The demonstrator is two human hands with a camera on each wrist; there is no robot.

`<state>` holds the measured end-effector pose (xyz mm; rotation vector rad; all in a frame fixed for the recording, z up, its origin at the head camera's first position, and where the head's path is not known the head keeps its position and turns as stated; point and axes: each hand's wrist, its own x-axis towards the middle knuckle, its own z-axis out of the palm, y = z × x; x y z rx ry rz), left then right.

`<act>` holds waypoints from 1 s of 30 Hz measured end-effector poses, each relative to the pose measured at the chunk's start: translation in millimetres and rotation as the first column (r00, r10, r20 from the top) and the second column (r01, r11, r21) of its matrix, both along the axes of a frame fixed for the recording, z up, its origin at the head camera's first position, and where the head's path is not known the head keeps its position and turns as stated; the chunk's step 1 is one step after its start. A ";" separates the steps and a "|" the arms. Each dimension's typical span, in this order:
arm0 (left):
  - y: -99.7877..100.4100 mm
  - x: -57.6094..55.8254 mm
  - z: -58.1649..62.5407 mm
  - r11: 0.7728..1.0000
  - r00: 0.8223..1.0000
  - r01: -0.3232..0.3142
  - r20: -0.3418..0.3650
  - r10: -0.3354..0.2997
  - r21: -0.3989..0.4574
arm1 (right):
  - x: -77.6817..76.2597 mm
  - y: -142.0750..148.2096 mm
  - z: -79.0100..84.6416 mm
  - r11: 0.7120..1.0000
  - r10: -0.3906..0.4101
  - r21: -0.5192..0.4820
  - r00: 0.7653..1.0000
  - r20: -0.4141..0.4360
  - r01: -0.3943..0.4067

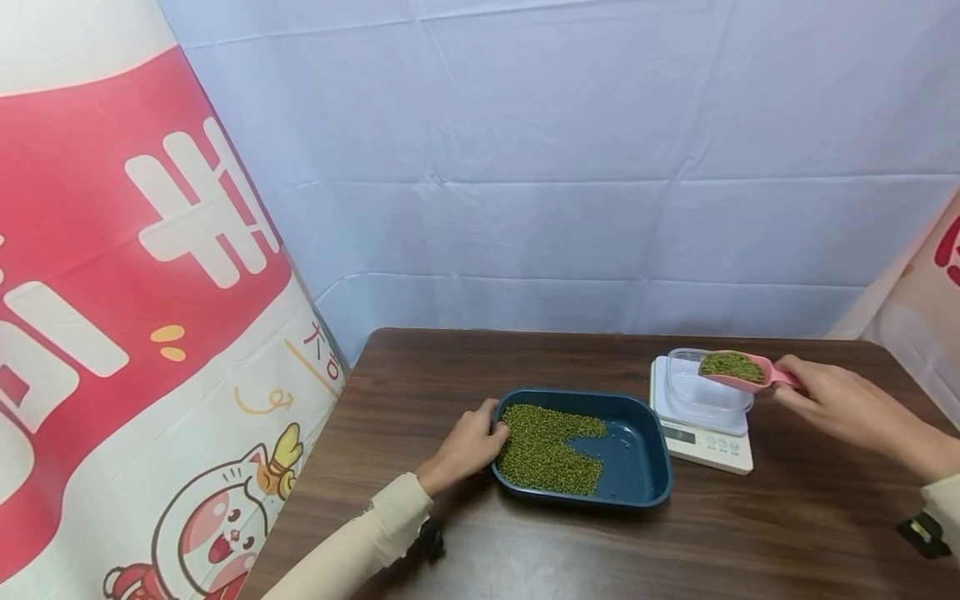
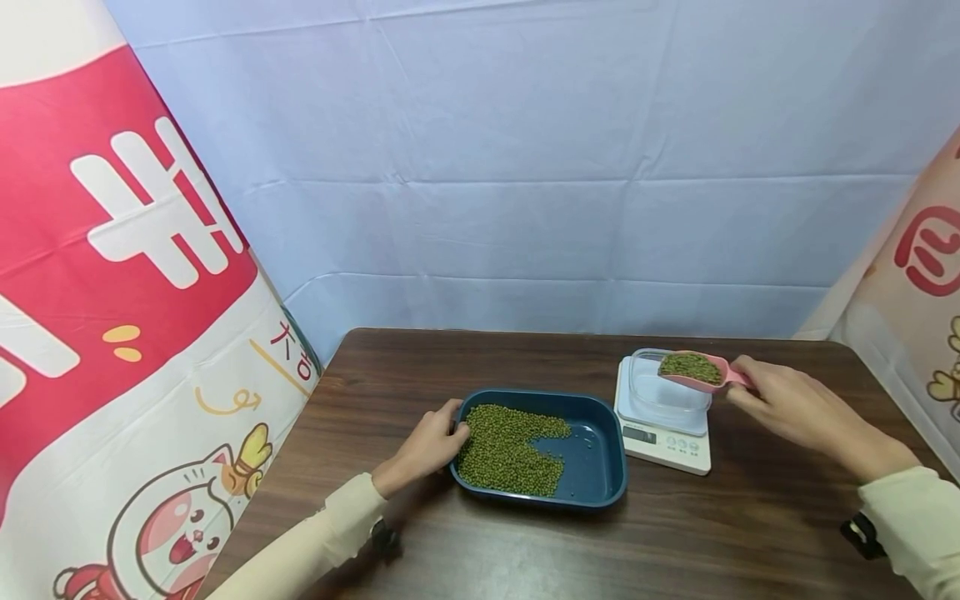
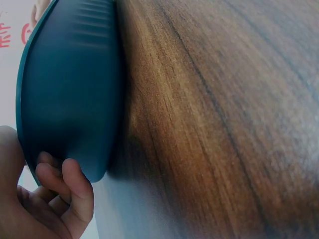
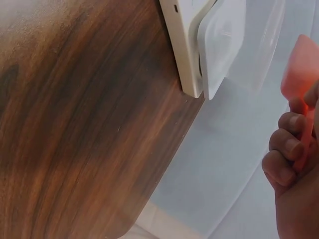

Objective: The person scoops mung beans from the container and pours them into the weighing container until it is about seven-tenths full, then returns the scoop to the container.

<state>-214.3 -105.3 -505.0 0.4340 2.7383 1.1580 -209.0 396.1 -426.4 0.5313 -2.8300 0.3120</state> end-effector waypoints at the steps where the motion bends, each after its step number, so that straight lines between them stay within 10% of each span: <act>1: 0.0 -0.1 -0.4 1.000 1.000 -0.001 -0.002 0.001 -0.001 | 0.1 0.7 -0.3 1.000 -0.004 0.003 1.000 0.006 0.004; 30: 0.3 -0.2 -0.9 1.000 1.000 0.001 0.001 -0.001 0.020 | -4.7 3.2 0.0 0.998 -0.017 0.062 0.997 0.077 0.012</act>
